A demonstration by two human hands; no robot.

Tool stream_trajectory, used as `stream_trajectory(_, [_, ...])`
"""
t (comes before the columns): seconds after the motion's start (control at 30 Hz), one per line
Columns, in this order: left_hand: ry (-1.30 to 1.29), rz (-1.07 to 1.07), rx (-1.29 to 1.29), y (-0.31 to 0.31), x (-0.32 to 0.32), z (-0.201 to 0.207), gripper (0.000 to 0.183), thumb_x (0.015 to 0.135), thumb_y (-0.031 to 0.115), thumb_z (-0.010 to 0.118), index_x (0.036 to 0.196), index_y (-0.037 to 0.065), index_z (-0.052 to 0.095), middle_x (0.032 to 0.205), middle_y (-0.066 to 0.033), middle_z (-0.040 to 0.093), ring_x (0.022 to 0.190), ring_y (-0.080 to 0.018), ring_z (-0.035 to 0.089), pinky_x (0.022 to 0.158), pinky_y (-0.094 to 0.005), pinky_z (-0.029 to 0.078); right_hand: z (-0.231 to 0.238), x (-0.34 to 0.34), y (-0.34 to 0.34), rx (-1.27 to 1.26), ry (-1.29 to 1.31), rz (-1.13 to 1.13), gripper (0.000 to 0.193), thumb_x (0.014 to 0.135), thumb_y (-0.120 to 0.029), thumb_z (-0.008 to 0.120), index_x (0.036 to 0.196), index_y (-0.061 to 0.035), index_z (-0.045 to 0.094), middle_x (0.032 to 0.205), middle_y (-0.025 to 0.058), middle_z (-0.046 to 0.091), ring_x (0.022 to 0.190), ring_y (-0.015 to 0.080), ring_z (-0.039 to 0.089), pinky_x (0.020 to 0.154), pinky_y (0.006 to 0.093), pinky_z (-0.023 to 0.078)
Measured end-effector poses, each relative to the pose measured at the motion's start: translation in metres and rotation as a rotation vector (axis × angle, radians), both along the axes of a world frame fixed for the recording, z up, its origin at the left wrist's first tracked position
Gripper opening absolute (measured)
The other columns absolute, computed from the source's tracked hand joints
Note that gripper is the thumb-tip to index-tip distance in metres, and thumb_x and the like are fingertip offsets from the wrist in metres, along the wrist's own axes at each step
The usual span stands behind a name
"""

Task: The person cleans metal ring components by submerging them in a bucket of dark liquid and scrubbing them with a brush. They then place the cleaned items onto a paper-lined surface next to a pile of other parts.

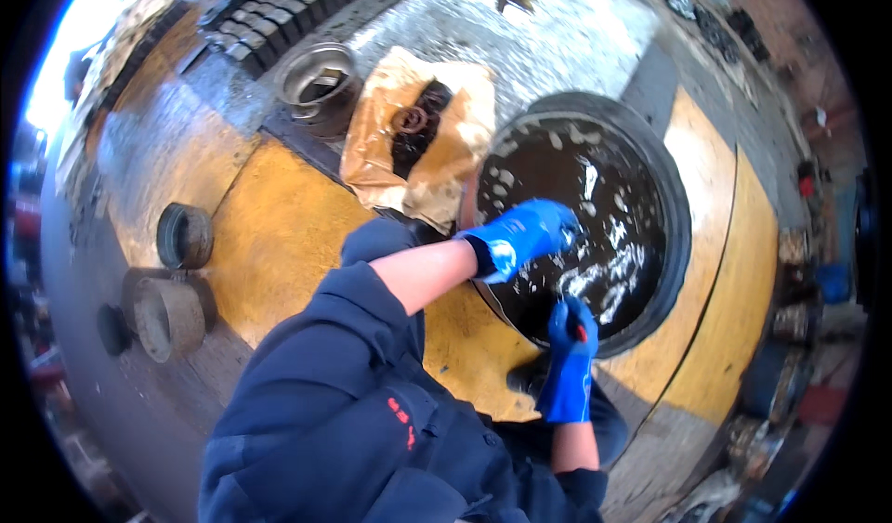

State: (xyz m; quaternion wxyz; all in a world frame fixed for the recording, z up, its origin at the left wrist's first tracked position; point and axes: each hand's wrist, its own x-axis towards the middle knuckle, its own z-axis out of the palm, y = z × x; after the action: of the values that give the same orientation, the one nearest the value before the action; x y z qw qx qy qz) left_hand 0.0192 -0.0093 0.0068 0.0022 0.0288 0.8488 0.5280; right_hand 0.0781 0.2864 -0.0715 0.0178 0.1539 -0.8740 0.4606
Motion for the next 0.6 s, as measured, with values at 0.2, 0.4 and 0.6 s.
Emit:
stream_trajectory(0.2, [0.225,-0.120,-0.027,0.008,0.015,0.003,0.031,0.087,0.022,0.075,0.113,0.004,0.079,0.108,-0.0251,0.076,0.102,-0.0471,0.073,0.090,-0.0544,0.060,-0.016,-0.010,0.015,-0.075,-0.114,-0.018,0.019,0.107,-0.016,0.075,0.115,0.0011,0.079,0.104,0.0137,0.083,0.093,0.0215,0.078,0.084,0.0366,0.062])
stream_trajectory(0.4, [0.176,-0.037,-0.076,0.003,0.025,0.009,0.017,0.090,0.014,0.073,0.103,0.004,0.080,0.094,-0.0261,0.076,0.088,-0.0477,0.073,0.079,-0.0524,0.058,0.002,-0.010,0.000,0.254,0.046,-0.030,0.023,0.104,-0.019,0.075,0.116,-0.0004,0.080,0.105,0.0169,0.082,0.097,0.0282,0.079,0.091,0.0397,0.062])
stream_trajectory(0.6, [0.092,-0.016,0.035,0.002,0.035,0.020,0.021,0.091,0.016,0.073,0.105,0.003,0.080,0.095,-0.0270,0.076,0.089,-0.0485,0.073,0.080,-0.0538,0.058,0.000,-0.005,-0.008,0.227,0.161,-0.035,0.023,0.106,-0.021,0.071,0.109,0.0004,0.078,0.095,0.0152,0.079,0.087,0.0295,0.075,0.082,0.0421,0.058])
